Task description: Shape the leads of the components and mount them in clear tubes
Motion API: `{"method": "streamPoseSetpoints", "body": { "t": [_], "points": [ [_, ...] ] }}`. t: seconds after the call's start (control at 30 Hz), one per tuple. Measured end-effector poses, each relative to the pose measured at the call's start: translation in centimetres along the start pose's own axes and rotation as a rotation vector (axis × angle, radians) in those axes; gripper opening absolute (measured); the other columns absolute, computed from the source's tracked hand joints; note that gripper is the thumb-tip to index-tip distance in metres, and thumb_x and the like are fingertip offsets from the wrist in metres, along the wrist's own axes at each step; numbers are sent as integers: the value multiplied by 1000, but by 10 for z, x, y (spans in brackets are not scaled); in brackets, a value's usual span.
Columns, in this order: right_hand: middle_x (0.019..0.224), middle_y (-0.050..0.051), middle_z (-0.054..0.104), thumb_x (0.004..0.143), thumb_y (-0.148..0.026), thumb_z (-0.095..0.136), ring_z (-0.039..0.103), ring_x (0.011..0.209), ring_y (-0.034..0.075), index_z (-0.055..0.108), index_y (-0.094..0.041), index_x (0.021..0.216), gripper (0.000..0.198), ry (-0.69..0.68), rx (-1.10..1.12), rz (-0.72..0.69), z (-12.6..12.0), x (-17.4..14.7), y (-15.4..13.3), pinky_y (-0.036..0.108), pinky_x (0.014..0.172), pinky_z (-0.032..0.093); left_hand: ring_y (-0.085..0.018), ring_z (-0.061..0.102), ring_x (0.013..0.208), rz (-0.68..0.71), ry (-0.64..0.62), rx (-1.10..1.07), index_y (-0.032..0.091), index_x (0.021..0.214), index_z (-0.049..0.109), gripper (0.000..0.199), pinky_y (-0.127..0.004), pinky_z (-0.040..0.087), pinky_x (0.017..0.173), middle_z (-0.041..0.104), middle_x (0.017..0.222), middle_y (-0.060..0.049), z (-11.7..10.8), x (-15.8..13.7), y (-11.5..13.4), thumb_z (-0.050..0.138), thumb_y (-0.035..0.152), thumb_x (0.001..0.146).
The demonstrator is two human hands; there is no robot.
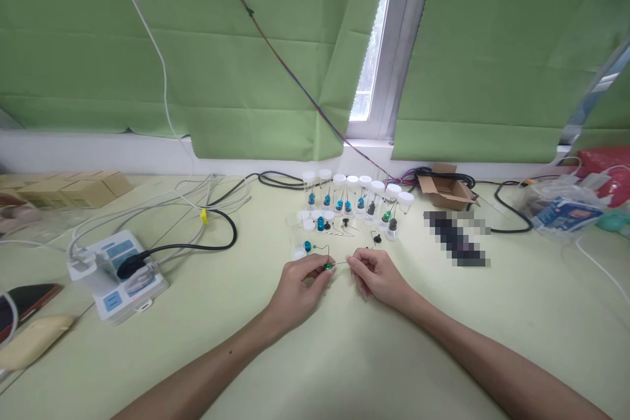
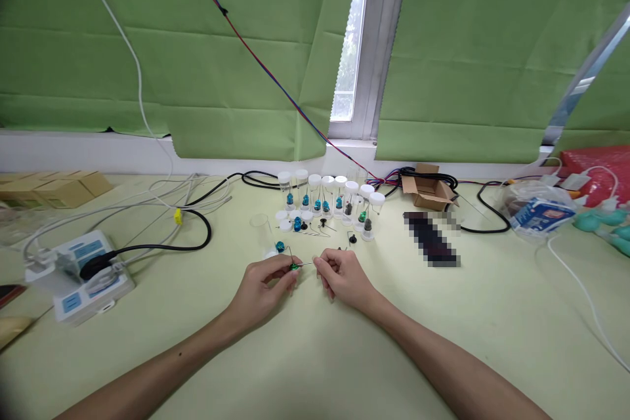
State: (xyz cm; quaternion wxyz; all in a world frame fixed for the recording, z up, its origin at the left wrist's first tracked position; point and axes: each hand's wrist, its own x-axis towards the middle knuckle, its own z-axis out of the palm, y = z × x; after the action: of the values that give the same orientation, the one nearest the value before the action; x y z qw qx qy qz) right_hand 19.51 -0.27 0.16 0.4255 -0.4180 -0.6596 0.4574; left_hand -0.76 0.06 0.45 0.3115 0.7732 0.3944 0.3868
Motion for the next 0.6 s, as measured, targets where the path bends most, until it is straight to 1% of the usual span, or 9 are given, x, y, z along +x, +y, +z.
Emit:
{"method": "streamPoseSetpoints", "body": {
  "t": [0.27, 0.4, 0.6],
  "points": [
    [46, -5, 50, 95, -43, 52, 46, 38, 10, 50, -19, 65, 38, 41, -49, -27, 1, 0, 5, 22, 43, 37, -14, 58, 69, 0, 11, -12, 19, 90, 67, 17, -24, 48, 65, 65, 78, -3, 0, -1, -1, 53, 28, 94],
    [51, -4, 53, 96, -41, 52, 48, 40, 9, 52, -19, 67, 36, 51, -62, -50, 2, 0, 4, 22, 45, 38, -15, 58, 70, -2, 5, -28, 19, 91, 67, 17, -24, 48, 65, 66, 80, -3, -1, 0, 0, 54, 28, 93],
    [65, -3, 59, 94, -36, 56, 50, 43, 9, 61, -18, 89, 19, 90, -68, -105, 2, 0, 3, 22, 46, 41, -13, 56, 61, -58, 13, -111, 18, 85, 66, 17, -24, 47, 61, 60, 68, 0, -1, 2, 2, 54, 27, 93]
  ]
}}
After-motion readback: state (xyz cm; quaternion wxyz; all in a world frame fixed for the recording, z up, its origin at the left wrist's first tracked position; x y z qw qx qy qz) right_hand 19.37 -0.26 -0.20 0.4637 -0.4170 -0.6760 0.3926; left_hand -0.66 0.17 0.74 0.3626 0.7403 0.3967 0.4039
